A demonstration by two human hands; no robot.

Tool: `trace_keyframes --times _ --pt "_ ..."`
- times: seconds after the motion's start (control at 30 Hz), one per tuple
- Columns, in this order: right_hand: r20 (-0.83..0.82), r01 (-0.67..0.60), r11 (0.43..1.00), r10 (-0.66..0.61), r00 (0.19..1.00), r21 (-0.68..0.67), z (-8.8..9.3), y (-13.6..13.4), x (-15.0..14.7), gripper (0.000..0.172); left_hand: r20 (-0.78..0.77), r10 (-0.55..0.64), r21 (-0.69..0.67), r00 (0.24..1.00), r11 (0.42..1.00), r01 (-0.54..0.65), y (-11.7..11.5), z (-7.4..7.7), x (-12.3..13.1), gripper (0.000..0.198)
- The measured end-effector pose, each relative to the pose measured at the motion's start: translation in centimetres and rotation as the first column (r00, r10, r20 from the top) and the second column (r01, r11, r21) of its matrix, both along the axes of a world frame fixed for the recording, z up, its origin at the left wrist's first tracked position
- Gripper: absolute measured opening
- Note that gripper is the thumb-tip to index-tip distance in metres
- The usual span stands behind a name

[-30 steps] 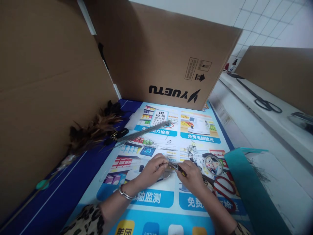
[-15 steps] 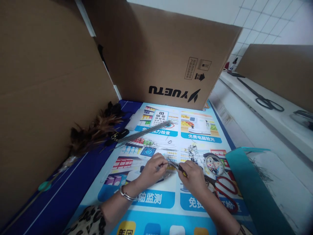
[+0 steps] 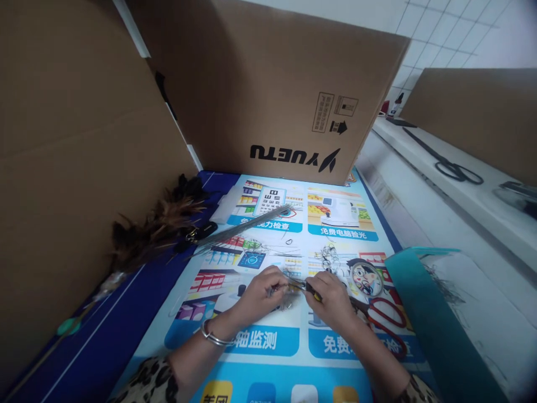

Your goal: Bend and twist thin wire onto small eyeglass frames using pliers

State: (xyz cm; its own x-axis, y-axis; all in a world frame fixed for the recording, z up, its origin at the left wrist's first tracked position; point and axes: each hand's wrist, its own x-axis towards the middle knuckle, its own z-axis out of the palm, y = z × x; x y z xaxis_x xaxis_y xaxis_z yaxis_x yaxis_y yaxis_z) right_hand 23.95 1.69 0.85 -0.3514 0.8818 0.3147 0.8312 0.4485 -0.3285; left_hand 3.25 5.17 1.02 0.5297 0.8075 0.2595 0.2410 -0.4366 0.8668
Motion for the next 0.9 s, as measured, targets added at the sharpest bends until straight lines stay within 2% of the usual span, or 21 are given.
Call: trace_keyframes --times 0.13,0.3,0.53,0.9 --pt "0.009 -0.037 0.999 0.037 0.999 -0.014 0.12 -0.1 0.15 0.016 0.002 -0.026 -0.032 1.0 0.999 0.026 0.02 -0.12 0.0 0.01" --pt "0.029 -0.016 0.998 0.017 0.999 -0.061 -0.2 -0.37 -0.03 0.018 0.011 -0.03 -0.052 0.999 0.998 0.03 0.02 -0.28 0.05 0.012" --pt "-0.061 0.009 0.987 -0.019 0.998 -0.16 -0.35 -0.42 -0.19 0.014 0.058 0.013 -0.126 0.998 0.992 -0.006 0.0 -0.01 -0.01 0.016" --pt "-0.124 -0.009 0.983 -0.014 0.992 -0.184 -0.09 -0.52 -0.72 0.013 0.066 0.044 -0.094 0.997 0.995 -0.037 -0.1 -0.06 -0.07 0.011"
